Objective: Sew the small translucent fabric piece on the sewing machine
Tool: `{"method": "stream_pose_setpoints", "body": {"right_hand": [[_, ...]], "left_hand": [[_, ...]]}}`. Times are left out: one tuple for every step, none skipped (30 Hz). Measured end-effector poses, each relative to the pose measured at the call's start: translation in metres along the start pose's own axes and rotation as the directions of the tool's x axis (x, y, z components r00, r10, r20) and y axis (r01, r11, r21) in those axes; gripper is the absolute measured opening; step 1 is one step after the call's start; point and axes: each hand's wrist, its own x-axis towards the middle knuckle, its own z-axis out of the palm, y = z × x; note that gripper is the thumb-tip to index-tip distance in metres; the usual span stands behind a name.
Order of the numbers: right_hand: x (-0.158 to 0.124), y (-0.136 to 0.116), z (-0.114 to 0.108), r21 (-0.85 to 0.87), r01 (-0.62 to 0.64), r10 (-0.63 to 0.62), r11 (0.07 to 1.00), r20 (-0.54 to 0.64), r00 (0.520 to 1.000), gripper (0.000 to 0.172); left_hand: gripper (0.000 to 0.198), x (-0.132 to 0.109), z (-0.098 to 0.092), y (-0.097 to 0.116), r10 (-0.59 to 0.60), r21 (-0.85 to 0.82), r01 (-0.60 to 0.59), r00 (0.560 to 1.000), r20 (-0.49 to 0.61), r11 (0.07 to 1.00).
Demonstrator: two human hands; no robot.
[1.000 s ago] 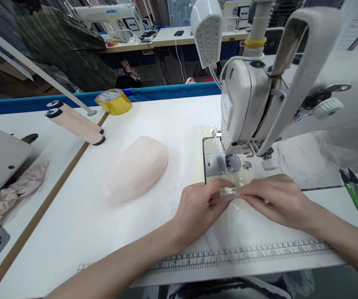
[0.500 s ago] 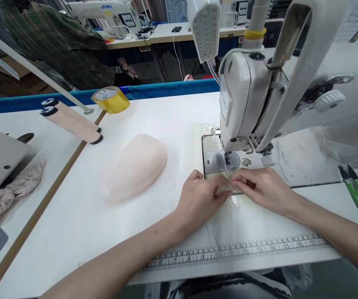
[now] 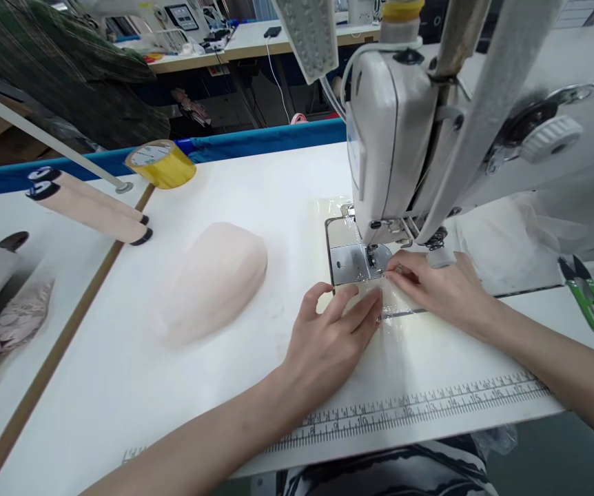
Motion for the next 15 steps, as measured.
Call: {"method": "stream_pose_setpoints", "body": {"right_hand": [[-0.002,0.001,-0.002,-0.084,0.025,-0.030,0.996,-0.054,0.998,0.029],[-0.004,0.000,-0.004,-0.146,0.061,-0.076,0.987,-0.096,0.993,0.029],[-0.007,-0.001,-0.005,-0.184,0.105,-0.129,0.977,-0.121,0.984,0.028],[-0.010,-0.002,-0.006,-0.202,0.153,-0.181,0.967,-0.128,0.975,0.027],[-0.012,-0.003,-0.006,-0.211,0.192,-0.220,0.958,-0.122,0.968,0.028],[-0.014,-0.005,-0.005,-0.219,0.217,-0.244,0.951,-0.105,0.964,0.029],[-0.016,-0.006,-0.003,-0.231,0.231,-0.256,0.945,-0.084,0.963,0.031],[-0.016,-0.006,-0.001,-0.251,0.236,-0.261,0.939,-0.070,0.963,0.032],[-0.016,-0.006,0.000,-0.272,0.239,-0.265,0.932,-0.061,0.962,0.032],[-0.016,-0.005,0.002,-0.293,0.243,-0.272,0.925,-0.059,0.961,0.032],[-0.015,-0.004,0.003,-0.310,0.250,-0.282,0.917,-0.061,0.957,0.032],[-0.014,-0.003,0.004,-0.323,0.257,-0.293,0.911,-0.066,0.954,0.031],[-0.013,-0.002,0.004,-0.330,0.259,-0.297,0.908,-0.068,0.952,0.031],[-0.011,-0.001,0.004,-0.333,0.257,-0.294,0.907,-0.066,0.953,0.031],[-0.011,-0.001,0.004,-0.333,0.253,-0.288,0.908,-0.059,0.956,0.031]], "left_hand": [[0.020,0.001,0.001,-0.001,-0.012,-0.007,0.012,1.000,0.011,1.000],[0.020,0.002,0.002,-0.003,-0.023,-0.014,0.024,1.000,0.019,1.000],[0.021,0.003,0.003,-0.005,-0.031,-0.021,0.032,0.999,0.026,0.999],[0.022,0.005,0.004,-0.006,-0.036,-0.028,0.037,0.999,0.031,0.999],[0.022,0.006,0.005,-0.007,-0.040,-0.033,0.041,0.999,0.036,0.999],[0.023,0.008,0.005,-0.007,-0.043,-0.036,0.044,0.998,0.040,0.998],[0.023,0.008,0.006,-0.007,-0.046,-0.034,0.048,0.998,0.044,0.998],[0.024,0.009,0.006,-0.007,-0.052,-0.028,0.053,0.997,0.049,0.998],[0.024,0.009,0.005,-0.006,-0.060,-0.017,0.061,0.997,0.056,0.998],[0.026,0.009,0.005,-0.004,-0.069,-0.003,0.069,0.996,0.064,0.998],[0.027,0.008,0.004,-0.003,-0.077,0.012,0.076,0.994,0.073,0.997],[0.029,0.008,0.003,-0.002,-0.084,0.027,0.082,0.993,0.082,0.996],[0.030,0.008,0.003,-0.002,-0.089,0.039,0.086,0.992,0.090,0.996],[0.031,0.008,0.003,-0.002,-0.092,0.046,0.088,0.991,0.096,0.995],[0.031,0.008,0.003,-0.002,-0.093,0.050,0.089,0.991,0.101,0.995]]}}
